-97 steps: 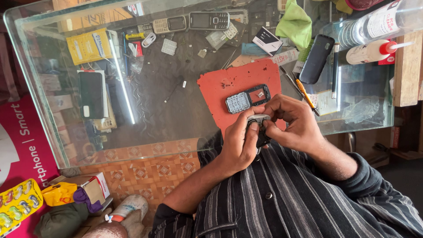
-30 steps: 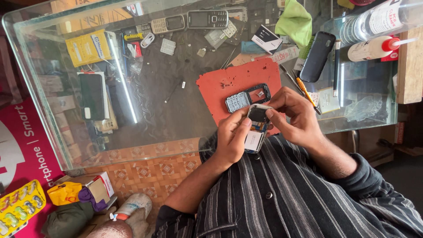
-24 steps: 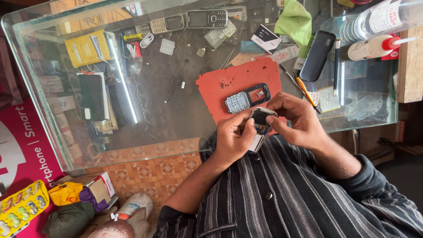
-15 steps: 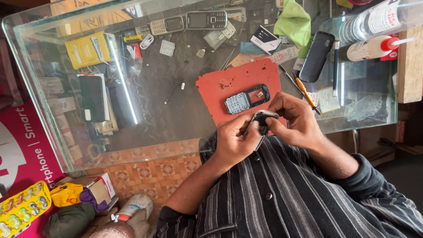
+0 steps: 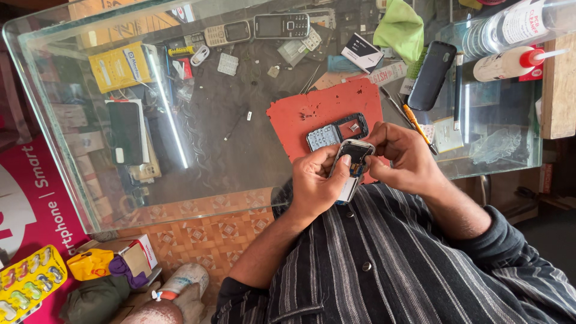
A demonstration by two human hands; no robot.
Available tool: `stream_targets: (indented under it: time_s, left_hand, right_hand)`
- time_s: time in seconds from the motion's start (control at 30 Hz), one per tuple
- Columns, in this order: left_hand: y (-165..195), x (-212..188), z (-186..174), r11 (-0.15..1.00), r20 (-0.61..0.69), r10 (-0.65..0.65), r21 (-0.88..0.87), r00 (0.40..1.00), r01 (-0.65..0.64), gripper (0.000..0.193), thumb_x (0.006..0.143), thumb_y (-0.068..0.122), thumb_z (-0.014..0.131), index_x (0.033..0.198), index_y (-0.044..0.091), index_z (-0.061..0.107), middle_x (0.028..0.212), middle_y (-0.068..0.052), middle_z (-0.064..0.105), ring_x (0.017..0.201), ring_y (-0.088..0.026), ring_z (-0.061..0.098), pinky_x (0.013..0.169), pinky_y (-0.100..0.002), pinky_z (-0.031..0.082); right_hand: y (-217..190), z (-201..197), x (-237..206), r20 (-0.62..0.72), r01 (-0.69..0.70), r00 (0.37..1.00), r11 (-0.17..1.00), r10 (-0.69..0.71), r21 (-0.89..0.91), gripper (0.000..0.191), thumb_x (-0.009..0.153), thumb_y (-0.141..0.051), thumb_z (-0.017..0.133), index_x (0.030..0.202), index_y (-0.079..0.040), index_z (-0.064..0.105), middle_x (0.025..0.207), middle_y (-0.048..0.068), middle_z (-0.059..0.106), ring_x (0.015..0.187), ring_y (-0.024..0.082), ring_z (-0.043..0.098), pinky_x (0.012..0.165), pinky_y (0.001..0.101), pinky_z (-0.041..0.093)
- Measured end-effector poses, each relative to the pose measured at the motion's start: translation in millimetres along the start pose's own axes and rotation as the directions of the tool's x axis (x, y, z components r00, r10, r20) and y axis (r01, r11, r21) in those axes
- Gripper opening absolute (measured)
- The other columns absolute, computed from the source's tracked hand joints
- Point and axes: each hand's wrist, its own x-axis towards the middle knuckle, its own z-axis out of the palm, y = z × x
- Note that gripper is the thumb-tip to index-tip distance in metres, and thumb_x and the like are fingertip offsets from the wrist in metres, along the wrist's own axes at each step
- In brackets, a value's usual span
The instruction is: The person disassembles a feature phone at a glass work counter, separating the keypad board from the housing and setting parts on a red mat. They then use a handheld tool on the phone's board, apply liquid from a bottle, and press the components back together.
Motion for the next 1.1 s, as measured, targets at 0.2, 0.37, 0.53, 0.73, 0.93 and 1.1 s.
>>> stream_targets:
  time_s: [0.2,0.37,0.53,0.73,0.93,1.1]
  left_hand:
    - [0,4,0,0.999,-0.011,-0.016,-0.031,1.000,0.016,0.026,0.105,0.005,0.061,0.125,-0.012,0.064,0.094,-0.011,0.076,0.079,-0.011,0.073,0.069,-0.024,0.060]
    - [4,2,3,1.000,-0.051,0.014,0.029,0.999,-0.013,0.028,0.105,0.005,0.062,0.127,-0.012,0.065,0.095,-0.010,0.076,0.081,-0.009,0.071,0.071,-0.023,0.058]
    - [10,6,6,0.994,-0.065,0.016,0.107,0.998,-0.009,0.026,0.104,0.007,0.063,0.124,-0.010,0.067,0.091,-0.009,0.076,0.079,-0.007,0.071,0.068,-0.022,0.058]
    - [22,8,10,0.986,-0.080,0.065,0.161,0.995,-0.052,0.027,0.103,0.005,0.064,0.126,-0.008,0.067,0.093,-0.007,0.077,0.083,-0.005,0.069,0.072,-0.021,0.058]
    - [22,8,14,0.984,-0.114,0.098,0.163,0.989,-0.078,0.027,0.097,0.001,0.071,0.122,-0.009,0.067,0.096,-0.008,0.076,0.084,-0.005,0.069,0.071,-0.020,0.058]
    - [20,6,12,0.989,-0.107,0.102,0.119,0.989,-0.090,0.024,0.099,0.002,0.070,0.120,-0.010,0.067,0.096,-0.007,0.075,0.084,-0.005,0.069,0.072,-0.020,0.058]
  right_hand:
    - [-2,5,1,-0.045,0.025,0.998,0.988,-0.032,-0.151,0.023,0.088,0.009,0.063,0.110,0.007,0.059,0.102,0.005,0.059,0.096,0.011,0.065,0.087,0.0278,0.056]
    - [-15,1,3,0.058,0.072,0.996,0.992,-0.066,-0.100,0.030,0.084,0.009,0.066,0.113,0.007,0.059,0.105,0.005,0.063,0.103,0.012,0.066,0.096,0.0289,0.056]
    - [-12,2,9,-0.005,-0.009,1.000,0.997,0.008,-0.073,0.028,0.084,0.010,0.068,0.110,0.007,0.059,0.105,0.005,0.062,0.103,0.012,0.066,0.094,0.0290,0.056]
    - [-16,6,12,-0.036,0.010,0.999,0.995,-0.014,-0.104,0.028,0.085,0.010,0.067,0.112,0.006,0.060,0.104,0.005,0.064,0.102,0.012,0.067,0.090,0.0283,0.057]
    - [-30,8,11,0.028,0.057,0.998,0.997,-0.055,-0.060,0.029,0.087,0.012,0.066,0.115,0.007,0.059,0.112,0.008,0.066,0.109,0.012,0.066,0.098,0.0288,0.055]
    - [-30,11,12,-0.001,0.003,1.000,0.992,-0.004,-0.129,0.027,0.088,0.012,0.065,0.114,0.008,0.058,0.113,0.009,0.068,0.106,0.012,0.066,0.093,0.0291,0.055]
